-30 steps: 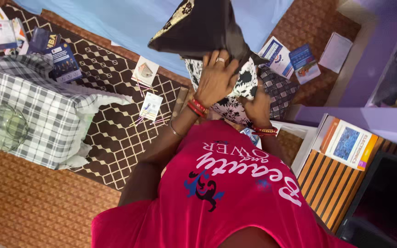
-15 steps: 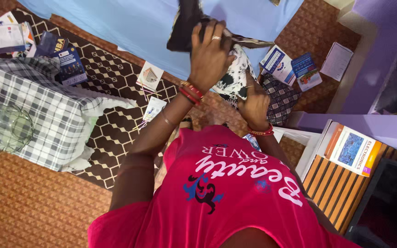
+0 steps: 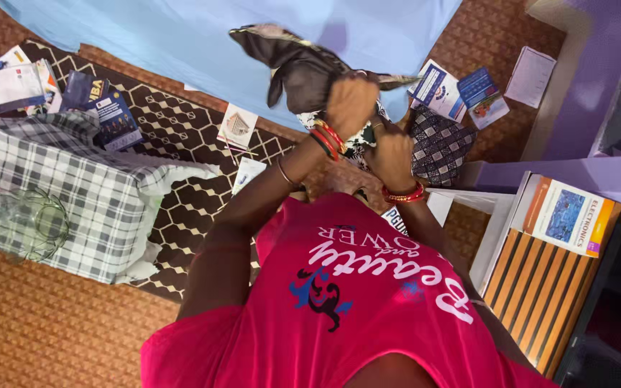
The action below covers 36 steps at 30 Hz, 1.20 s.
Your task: The person puts a patterned pillow into a maroon decorative cover and then repeats the action with a second pillow and a dark brown cover.
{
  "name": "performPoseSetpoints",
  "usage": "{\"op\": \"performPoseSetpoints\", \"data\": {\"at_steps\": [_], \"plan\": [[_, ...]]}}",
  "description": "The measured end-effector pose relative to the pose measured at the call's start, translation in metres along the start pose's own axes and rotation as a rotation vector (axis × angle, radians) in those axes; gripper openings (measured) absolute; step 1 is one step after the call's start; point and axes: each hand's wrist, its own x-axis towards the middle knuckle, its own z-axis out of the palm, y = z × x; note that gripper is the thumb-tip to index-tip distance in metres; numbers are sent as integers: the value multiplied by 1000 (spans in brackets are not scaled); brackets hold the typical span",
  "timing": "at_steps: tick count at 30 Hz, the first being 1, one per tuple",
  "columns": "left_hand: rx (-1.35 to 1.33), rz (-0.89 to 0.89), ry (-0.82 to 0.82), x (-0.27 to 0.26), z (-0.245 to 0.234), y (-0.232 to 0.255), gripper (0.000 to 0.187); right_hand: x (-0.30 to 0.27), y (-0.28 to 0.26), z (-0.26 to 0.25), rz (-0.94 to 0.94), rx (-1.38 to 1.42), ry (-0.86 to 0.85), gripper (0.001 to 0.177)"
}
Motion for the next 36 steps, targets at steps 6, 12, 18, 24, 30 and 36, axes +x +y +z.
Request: {"op": "performPoseSetpoints", "data": {"at_steps": [6,12,18,24,30,36], "plan": [[45,135,336,-15,-59,7,35,2,-3,1,-132,31,349,80],[-306,150,560,-59,-84,-29,26,4,-16,-15,125,270,340,73],[-417,-47,532,-56,-71,-63,44,3,-17,-27,211,678,329,60],[-373,-61,597,-29,-62,-82,14,-7,-10,-33,171,871,334,54],[-536,88,440,-35,-66,-40,14,-3,35,-31,201,1199,354,56],[-230,-9,463,-25,-47,-50,30,-7,77,-43,77,1191,255,52]]}}
